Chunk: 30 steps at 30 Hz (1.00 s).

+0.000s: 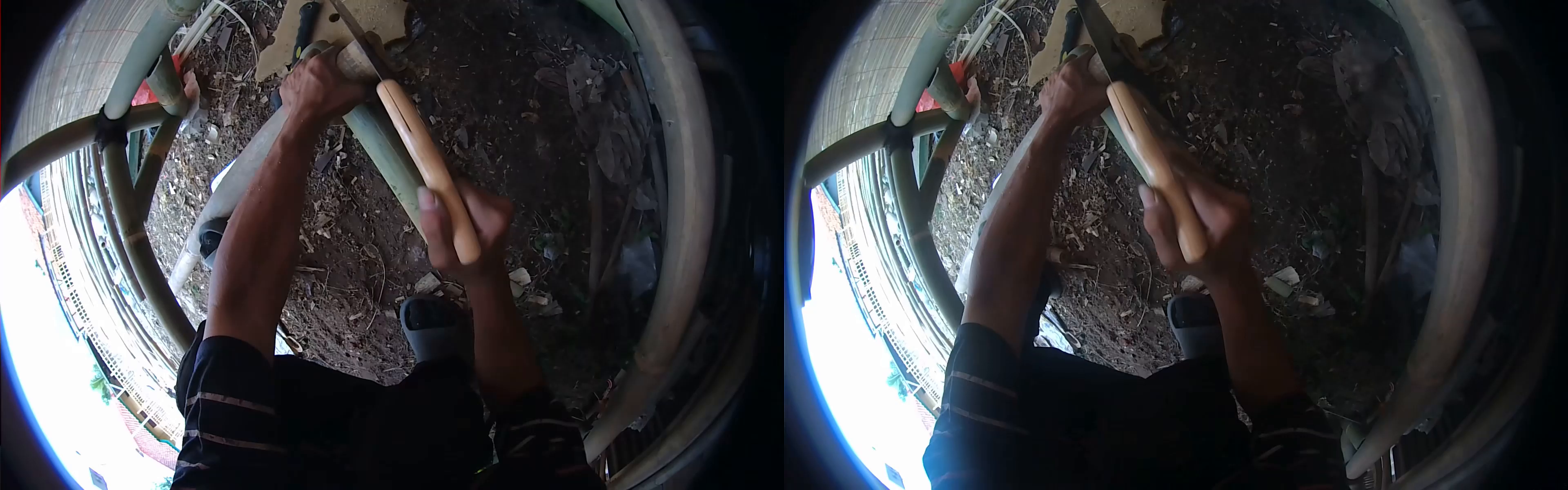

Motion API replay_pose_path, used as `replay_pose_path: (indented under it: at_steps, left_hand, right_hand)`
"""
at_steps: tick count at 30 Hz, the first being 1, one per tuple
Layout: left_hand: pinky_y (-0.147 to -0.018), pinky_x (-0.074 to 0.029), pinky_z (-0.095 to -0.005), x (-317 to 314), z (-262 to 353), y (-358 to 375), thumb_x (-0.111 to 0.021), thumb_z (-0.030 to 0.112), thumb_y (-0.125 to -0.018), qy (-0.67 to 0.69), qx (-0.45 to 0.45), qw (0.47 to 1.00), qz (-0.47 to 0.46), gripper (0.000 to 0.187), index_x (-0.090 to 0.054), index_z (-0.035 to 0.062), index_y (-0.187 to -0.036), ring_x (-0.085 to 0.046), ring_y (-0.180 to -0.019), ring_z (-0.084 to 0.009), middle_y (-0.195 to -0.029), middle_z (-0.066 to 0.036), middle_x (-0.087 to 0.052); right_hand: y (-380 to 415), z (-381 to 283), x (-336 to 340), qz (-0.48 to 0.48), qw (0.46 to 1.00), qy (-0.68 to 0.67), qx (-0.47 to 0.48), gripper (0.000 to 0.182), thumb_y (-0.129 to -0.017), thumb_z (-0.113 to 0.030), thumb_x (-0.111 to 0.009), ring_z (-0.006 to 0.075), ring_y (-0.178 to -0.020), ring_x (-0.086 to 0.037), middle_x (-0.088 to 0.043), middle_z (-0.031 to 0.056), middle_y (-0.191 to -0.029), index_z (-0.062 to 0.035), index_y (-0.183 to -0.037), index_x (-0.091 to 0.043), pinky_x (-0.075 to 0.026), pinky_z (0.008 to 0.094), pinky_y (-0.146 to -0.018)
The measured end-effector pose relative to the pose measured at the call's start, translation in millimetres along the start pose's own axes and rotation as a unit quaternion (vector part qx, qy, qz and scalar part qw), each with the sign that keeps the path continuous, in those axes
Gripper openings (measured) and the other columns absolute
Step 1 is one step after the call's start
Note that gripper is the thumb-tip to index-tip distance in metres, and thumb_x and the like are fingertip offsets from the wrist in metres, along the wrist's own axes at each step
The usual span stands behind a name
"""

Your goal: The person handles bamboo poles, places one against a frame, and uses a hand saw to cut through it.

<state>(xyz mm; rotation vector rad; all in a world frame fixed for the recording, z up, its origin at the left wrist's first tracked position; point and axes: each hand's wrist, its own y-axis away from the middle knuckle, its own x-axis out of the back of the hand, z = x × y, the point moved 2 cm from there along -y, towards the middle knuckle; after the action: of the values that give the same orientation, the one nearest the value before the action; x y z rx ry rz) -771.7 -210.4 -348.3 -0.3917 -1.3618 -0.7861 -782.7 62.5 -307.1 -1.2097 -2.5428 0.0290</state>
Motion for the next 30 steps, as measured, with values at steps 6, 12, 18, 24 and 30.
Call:
replay_pose_path:
  at_steps: [6,12,18,24,30]
  left_hand:
    - [-0.098,-0.056,-0.0448,4.8,-0.8,-10.3,-0.084,0.054,-0.063,-0.007,0.013,1.0,-0.012,0.079,-0.071,0.017,-0.131,-0.072,-0.113,-0.0337,-0.118,-0.016,-0.076]
    - [-0.102,-0.053,-0.0473,-15.5,-13.6,-7.9,-0.082,0.055,-0.064,0.005,-0.02,0.999,0.036,0.075,-0.072,0.0175,-0.128,-0.069,-0.119,-0.0345,-0.122,-0.015,-0.074]
    - [-0.102,-0.053,-0.046,-1.1,-20.6,-15.6,-0.081,0.056,-0.066,-0.008,0.004,1.0,0.017,0.074,-0.072,0.0126,-0.125,-0.069,-0.12,-0.0333,-0.123,-0.015,-0.073]
    - [-0.102,-0.054,-0.0464,-9.8,-21.1,-16.9,-0.082,0.058,-0.064,-0.006,-0.017,1.0,0.003,0.074,-0.074,0.0134,-0.123,-0.068,-0.121,-0.0327,-0.123,-0.013,-0.072]
    - [-0.1,-0.054,-0.0461,5.6,-11.3,-12.9,-0.085,0.054,-0.065,0.007,-0.025,0.999,-0.022,0.074,-0.073,0.0141,-0.126,-0.07,-0.117,-0.033,-0.121,-0.015,-0.074]
  right_hand:
    - [122.2,-10.2,45.5,0.074,0.997,0.002,0.022,0.041,-0.095,-0.033,-0.061,0.022,-0.053,-0.061,-0.058,0.0118,-0.058,0.0043,-0.077,-0.062,-0.051,0.034,-0.053]
    - [36.1,2.9,21.9,0.004,0.996,0.031,-0.084,0.031,-0.098,-0.024,-0.062,0.0245,-0.054,-0.063,-0.063,0.0121,-0.066,0.0017,-0.082,-0.065,-0.047,0.0355,-0.05]
    - [82.2,-2.0,32.2,0.006,1.0,0.03,0.003,0.032,-0.092,-0.026,-0.063,0.0235,-0.052,-0.06,-0.056,0.0106,-0.063,0.0008,-0.076,-0.06,-0.047,0.035,-0.05]
    - [75.5,-12.3,56.4,0.003,1.0,0.014,-0.003,0.034,-0.092,-0.028,-0.058,0.0196,-0.049,-0.058,-0.057,0.007,-0.058,-0.0009,-0.073,-0.059,-0.045,0.0325,-0.049]
    - [61.2,-11.5,63.9,0.001,1.0,0.004,-0.014,0.039,-0.092,-0.035,-0.059,0.0183,-0.048,-0.054,-0.054,0.0066,-0.056,-0.0005,-0.072,-0.058,-0.042,0.0315,-0.047]
